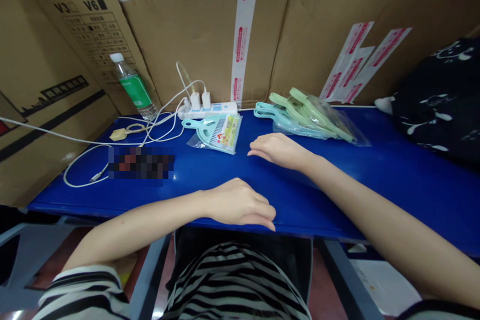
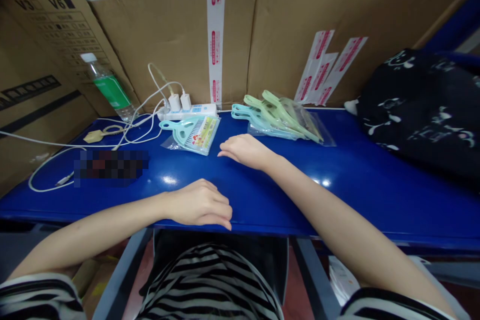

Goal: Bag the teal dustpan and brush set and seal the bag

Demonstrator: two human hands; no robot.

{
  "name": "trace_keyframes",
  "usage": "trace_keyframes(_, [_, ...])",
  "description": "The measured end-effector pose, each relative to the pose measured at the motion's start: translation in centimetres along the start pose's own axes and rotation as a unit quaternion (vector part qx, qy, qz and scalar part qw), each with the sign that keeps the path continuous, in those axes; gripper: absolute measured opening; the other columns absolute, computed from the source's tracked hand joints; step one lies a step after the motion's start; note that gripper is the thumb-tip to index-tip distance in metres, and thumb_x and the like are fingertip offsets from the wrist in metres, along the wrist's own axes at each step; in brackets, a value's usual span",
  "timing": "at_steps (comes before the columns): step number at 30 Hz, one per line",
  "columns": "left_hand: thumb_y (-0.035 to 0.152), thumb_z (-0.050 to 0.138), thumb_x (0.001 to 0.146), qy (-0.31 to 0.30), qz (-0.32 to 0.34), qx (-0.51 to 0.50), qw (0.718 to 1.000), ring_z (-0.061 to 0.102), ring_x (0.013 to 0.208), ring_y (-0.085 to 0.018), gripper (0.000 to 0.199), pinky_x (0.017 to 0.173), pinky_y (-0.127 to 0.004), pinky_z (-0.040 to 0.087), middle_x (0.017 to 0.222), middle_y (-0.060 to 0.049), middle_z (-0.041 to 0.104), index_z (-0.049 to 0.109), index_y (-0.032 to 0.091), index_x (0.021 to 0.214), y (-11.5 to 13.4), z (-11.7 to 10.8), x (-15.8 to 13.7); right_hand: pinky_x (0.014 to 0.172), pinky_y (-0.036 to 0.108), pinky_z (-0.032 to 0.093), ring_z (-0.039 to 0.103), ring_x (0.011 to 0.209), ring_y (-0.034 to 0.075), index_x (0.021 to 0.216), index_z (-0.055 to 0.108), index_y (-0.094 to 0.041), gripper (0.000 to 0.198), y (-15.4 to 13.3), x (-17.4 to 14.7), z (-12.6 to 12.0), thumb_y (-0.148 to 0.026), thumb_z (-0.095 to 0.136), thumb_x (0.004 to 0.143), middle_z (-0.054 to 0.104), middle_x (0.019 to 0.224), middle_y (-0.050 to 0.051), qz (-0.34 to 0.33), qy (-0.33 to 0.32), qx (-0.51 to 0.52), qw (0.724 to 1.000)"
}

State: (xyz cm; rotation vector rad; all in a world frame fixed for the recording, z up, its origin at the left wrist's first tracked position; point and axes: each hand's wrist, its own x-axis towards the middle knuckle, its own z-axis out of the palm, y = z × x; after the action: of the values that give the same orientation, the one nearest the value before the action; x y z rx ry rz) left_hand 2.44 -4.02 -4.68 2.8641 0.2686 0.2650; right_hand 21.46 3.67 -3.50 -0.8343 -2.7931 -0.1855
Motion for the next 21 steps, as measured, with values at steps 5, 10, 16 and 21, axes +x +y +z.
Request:
trace_keyframes(5, [0.037,0.048,0.101,0.007,0.012,0.007,1.0,0.052,0.056,-0.01,0.048,0.055,-0.027,0.028,0.056,0.002,0.056,0.049,0.018,0.057,0.12,0.26,0.0,0.062,0.028,0.033,0.057,0.067,0.019,0.071,0.058,-0.02,0.035,-0.3,0.04,-0.18,-0.028,0.043,0.101,0.063,0.067,0.005,0.01,-0.012,-0.012,1.0])
trace_keyframes(10, [0.022,0.052,0.093,-0.03,0.001,-0.019,0.999,0.048,0.053,-0.009,0.041,0.055,-0.028,0.029,0.054,0.003,0.053,0.045,0.018,0.053,0.2,0.24,-0.16,0.061,0.028,0.033,0.056,0.067,0.019,0.07,0.058,-0.02,0.033,-0.29,0.08,-0.15,-0.027,0.045,0.1,0.062,0.066,0.004,0.009,-0.016,-0.006,1.0])
trace_keyframes(16, [-0.002,0.042,0.071,-0.024,-0.003,-0.033,0.999,0.043,0.059,-0.011,0.026,0.057,-0.026,0.031,0.06,0.004,0.045,0.033,0.019,0.059,-0.16,-0.03,-0.19,0.062,0.027,0.035,0.057,0.07,0.019,0.076,0.061,-0.02,0.025,0.15,-0.05,-0.07,-0.019,0.047,0.096,0.064,0.072,0.005,0.011,-0.013,0.006,1.0])
trace_keyframes(21, [-0.006,0.038,0.066,0.003,-0.045,-0.035,0.998,0.04,0.059,-0.011,0.026,0.065,-0.022,0.036,0.064,0.004,0.041,0.035,0.02,0.061,-0.37,-0.07,-0.08,0.062,0.026,0.035,0.058,0.075,0.017,0.084,0.064,-0.021,0.028,0.35,-0.28,0.07,-0.005,0.041,0.089,0.065,0.084,0.006,0.0,-0.003,0.019,1.0])
